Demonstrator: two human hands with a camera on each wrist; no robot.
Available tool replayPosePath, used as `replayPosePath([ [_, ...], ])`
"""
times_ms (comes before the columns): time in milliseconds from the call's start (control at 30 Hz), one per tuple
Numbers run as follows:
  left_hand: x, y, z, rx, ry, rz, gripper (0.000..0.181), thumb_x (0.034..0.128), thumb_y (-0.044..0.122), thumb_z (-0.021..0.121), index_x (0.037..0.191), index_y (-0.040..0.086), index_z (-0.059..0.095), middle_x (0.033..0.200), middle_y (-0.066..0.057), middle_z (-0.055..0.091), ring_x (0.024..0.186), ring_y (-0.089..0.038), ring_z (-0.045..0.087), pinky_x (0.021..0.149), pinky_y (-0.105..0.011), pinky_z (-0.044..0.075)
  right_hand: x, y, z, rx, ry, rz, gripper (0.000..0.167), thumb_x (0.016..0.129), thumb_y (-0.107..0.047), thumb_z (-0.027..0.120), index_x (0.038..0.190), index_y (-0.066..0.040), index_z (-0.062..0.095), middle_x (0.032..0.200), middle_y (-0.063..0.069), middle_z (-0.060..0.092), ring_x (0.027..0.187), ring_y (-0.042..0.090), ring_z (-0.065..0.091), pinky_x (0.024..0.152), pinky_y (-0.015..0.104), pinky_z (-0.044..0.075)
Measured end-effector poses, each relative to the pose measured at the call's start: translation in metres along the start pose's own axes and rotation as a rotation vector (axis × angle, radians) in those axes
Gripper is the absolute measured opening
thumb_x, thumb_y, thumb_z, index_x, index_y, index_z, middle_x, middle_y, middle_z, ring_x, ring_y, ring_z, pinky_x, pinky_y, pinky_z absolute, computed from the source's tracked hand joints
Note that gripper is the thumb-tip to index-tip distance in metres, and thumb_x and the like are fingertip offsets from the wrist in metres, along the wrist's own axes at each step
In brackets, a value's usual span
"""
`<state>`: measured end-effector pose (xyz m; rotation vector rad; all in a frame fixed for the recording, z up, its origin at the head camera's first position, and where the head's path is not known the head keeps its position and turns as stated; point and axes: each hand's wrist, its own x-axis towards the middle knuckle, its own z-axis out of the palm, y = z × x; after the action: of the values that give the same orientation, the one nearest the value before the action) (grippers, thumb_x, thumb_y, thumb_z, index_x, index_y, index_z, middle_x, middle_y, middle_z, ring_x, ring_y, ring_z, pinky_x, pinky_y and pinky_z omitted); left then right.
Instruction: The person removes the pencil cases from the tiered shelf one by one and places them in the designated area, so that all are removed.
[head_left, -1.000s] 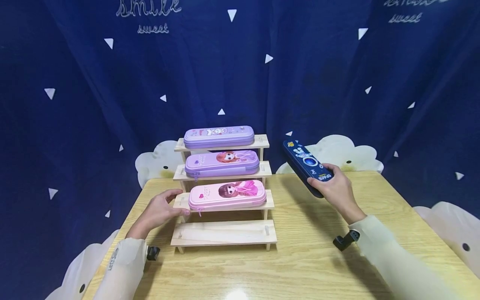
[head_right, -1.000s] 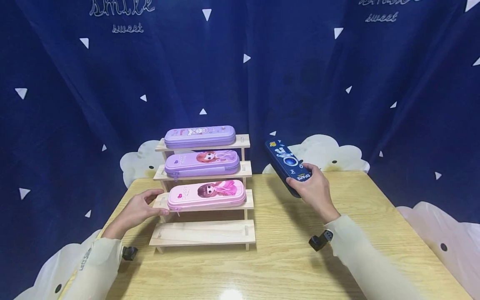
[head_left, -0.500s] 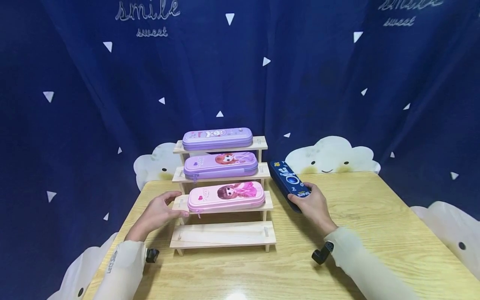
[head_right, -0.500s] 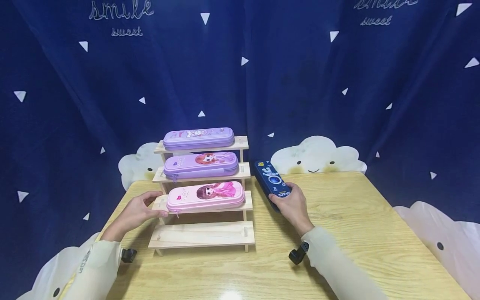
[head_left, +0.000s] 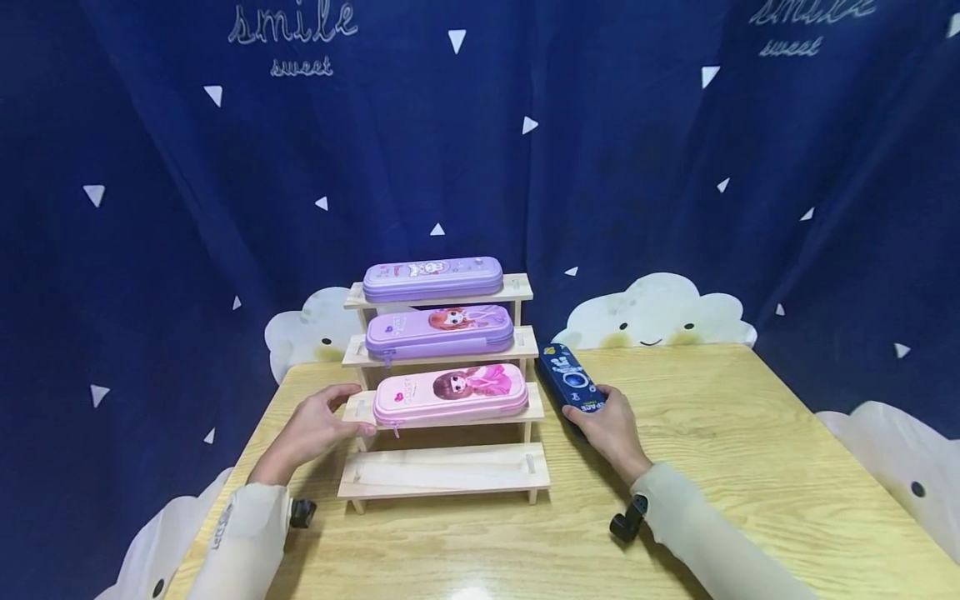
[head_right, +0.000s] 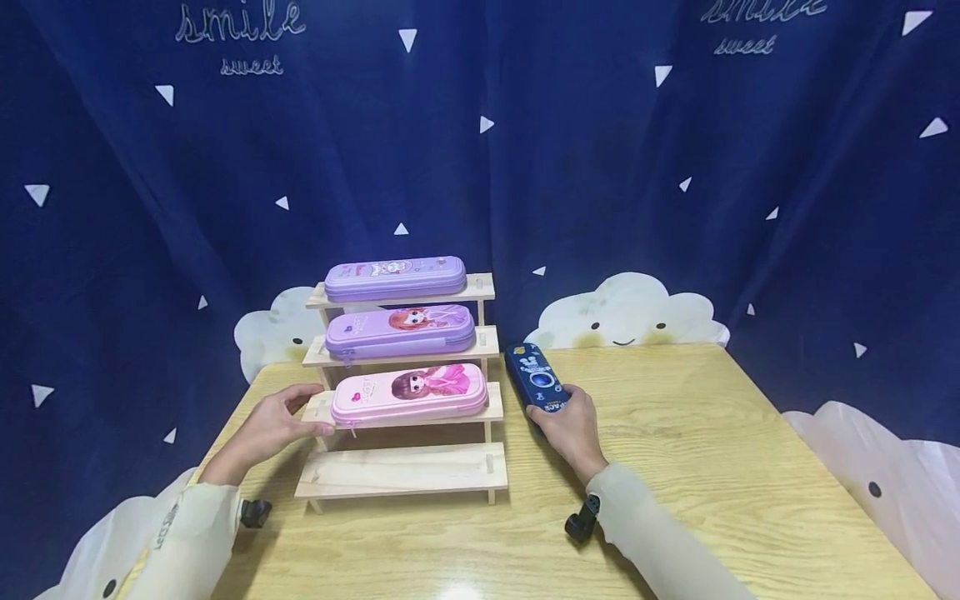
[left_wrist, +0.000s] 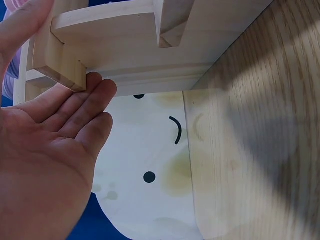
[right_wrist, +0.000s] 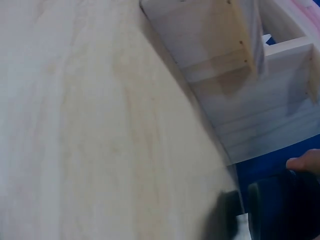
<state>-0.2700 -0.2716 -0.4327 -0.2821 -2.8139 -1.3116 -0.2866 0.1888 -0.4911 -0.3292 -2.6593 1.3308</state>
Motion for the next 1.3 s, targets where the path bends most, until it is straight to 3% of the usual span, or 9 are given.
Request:
replayPosePath([
  [400, 0.000, -0.001, -0.002, 0.034, 0.010, 0.006, 0.085, 0.0746, 0.035, 0.090, 0.141, -0.002, 0.053, 0.144, -0.025, 0.057, 0.140, -0.047, 0.048, 0.118, -0.058, 0.039, -0.001, 0.005, 0.018, 0.071, 0.000, 0.058, 0.094, 0.084, -0.036, 0.080, 0.151, 0.007, 0.030, 0.142, 0.028, 0.042, 0.128, 0.041, 0.047, 0.113, 0.058, 0.041],
  [733, -0.001, 0.002, -0.002, 0.036, 0.005, 0.001, 0.086, 0.0744, 0.035, 0.090, 0.141, -0.003, 0.052, 0.144, -0.026, 0.057, 0.140, -0.048, 0.047, 0.118, -0.059, 0.038, -0.008, 0.000, 0.021, 0.069, 0.051, 0.091, 0.094, 0.083, -0.034, 0.080, 0.151, 0.007, 0.030, 0.145, 0.028, 0.035, 0.131, 0.040, 0.036, 0.117, 0.058, 0.035],
  [1100, 0.001, 0.001, -0.002, 0.034, 0.003, 0.013, 0.086, 0.0747, 0.035, 0.090, 0.141, -0.004, 0.052, 0.143, -0.026, 0.058, 0.139, -0.048, 0.048, 0.117, -0.059, 0.039, -0.013, 0.001, 0.017, 0.203, -0.046, 0.083, 0.085, 0.087, -0.022, 0.076, 0.150, 0.012, 0.030, 0.144, 0.032, 0.043, 0.130, 0.044, 0.049, 0.118, 0.058, 0.038],
  [1300, 0.000, 0.001, 0.000, 0.023, -0.002, 0.001, 0.088, 0.0744, 0.034, 0.090, 0.142, -0.006, 0.051, 0.144, -0.027, 0.057, 0.139, -0.048, 0.048, 0.118, -0.059, 0.039, -0.016, -0.001, 0.013, 0.244, -0.060, 0.095, 0.087, 0.089, -0.024, 0.076, 0.151, 0.013, 0.028, 0.145, 0.034, 0.044, 0.131, 0.044, 0.050, 0.117, 0.056, 0.041],
])
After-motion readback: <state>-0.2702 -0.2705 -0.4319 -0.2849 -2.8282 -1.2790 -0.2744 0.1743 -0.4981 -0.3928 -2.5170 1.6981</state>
